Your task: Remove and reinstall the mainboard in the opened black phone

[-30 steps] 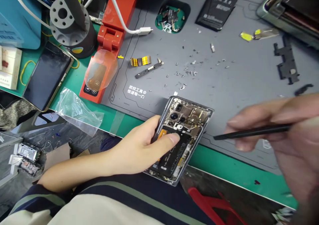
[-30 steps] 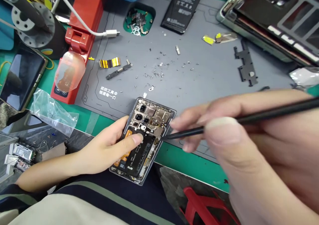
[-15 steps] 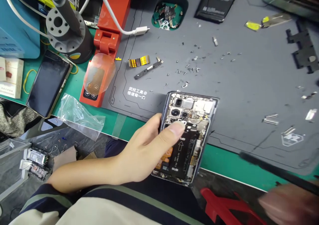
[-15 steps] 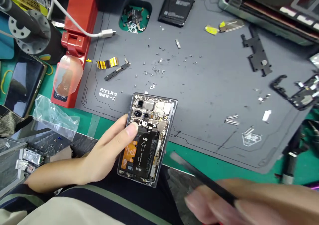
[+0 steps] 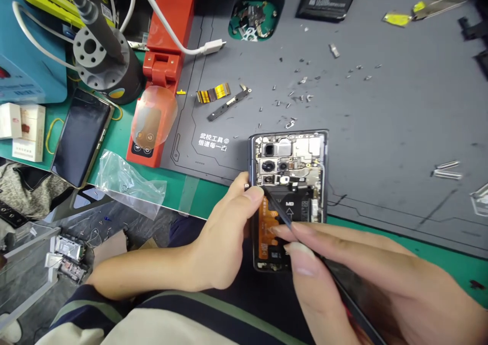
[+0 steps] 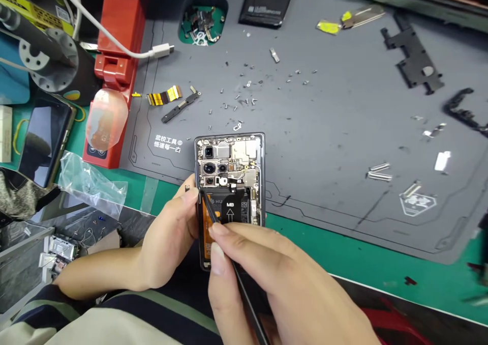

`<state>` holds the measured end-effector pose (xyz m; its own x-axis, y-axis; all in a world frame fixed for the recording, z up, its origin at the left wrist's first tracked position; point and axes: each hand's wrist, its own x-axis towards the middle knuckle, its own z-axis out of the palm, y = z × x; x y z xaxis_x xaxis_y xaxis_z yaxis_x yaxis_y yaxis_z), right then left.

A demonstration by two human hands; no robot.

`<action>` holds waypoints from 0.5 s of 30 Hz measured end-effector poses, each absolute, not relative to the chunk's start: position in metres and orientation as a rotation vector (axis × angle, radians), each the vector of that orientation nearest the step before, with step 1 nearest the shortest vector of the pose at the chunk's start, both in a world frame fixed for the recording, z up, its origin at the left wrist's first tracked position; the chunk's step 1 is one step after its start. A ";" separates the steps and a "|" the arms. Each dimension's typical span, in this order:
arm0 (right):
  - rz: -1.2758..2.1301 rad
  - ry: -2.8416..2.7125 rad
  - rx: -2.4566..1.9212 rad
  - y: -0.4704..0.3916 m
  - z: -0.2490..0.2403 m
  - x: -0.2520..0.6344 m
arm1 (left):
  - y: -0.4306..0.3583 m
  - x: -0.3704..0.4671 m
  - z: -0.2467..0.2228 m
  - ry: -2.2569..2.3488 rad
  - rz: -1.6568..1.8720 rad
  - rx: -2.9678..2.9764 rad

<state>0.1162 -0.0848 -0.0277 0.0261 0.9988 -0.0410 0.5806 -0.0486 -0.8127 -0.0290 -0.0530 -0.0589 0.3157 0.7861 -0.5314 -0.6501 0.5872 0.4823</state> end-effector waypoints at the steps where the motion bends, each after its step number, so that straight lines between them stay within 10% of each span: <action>1: 0.868 -1.621 -1.690 -0.083 -0.028 0.113 | -0.054 -0.028 -0.060 0.812 0.967 0.198; 15: 0.912 -1.641 -1.550 -0.089 -0.034 0.114 | -0.061 -0.016 -0.060 0.786 1.066 0.111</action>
